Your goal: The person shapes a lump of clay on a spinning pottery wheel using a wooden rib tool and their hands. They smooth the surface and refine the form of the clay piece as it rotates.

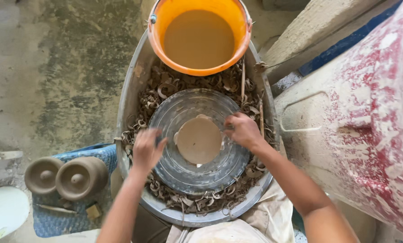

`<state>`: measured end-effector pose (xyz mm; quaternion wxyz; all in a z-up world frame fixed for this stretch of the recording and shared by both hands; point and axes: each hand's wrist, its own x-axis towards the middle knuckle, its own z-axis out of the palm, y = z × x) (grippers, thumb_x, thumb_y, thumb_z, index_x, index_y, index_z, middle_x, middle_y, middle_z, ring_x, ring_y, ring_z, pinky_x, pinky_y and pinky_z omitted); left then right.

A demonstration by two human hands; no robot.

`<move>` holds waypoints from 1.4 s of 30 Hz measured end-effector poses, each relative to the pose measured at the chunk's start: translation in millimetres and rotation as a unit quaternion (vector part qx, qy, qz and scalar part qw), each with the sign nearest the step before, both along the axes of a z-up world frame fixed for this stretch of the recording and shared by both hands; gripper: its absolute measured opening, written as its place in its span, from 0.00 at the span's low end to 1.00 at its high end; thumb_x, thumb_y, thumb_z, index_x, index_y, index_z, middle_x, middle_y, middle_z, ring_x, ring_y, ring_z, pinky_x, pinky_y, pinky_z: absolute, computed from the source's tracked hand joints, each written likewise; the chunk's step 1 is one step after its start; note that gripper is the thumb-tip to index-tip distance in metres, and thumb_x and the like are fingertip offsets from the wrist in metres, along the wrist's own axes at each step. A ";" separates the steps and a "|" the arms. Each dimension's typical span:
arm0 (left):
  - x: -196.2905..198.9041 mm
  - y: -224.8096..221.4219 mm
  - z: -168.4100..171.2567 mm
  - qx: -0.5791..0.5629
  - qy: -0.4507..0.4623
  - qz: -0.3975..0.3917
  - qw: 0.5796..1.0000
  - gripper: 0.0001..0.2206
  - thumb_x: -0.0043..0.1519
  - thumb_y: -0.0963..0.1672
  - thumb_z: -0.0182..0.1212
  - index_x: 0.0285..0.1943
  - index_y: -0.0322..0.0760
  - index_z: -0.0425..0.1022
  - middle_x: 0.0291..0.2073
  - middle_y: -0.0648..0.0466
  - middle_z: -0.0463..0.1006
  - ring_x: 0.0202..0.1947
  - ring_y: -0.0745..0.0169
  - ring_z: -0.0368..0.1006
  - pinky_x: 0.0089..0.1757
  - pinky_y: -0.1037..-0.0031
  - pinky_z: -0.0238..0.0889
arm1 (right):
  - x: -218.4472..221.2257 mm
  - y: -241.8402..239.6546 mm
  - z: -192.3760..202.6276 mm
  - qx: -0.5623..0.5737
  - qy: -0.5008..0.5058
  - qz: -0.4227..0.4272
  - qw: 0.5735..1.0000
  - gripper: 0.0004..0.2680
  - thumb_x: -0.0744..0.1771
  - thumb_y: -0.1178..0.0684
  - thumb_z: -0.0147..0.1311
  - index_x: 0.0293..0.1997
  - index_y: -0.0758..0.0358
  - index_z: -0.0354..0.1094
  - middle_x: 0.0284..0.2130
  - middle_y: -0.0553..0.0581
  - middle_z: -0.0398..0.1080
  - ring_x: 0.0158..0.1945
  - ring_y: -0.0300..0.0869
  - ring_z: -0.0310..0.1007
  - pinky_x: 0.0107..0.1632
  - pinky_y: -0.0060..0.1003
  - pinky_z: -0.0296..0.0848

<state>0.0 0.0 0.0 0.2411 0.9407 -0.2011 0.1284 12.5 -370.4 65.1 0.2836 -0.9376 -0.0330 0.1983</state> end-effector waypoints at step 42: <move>-212.9 -99.0 100.9 -0.170 0.209 -0.093 0.958 0.11 0.64 0.38 0.56 0.54 0.25 0.71 0.40 0.41 0.81 0.39 0.43 0.79 0.43 0.61 0.73 | -273.2 28.6 70.7 0.518 0.362 -0.327 0.703 0.15 0.67 0.63 0.56 0.61 0.76 0.73 0.17 0.60 0.62 0.08 0.31 0.47 0.11 0.23 0.41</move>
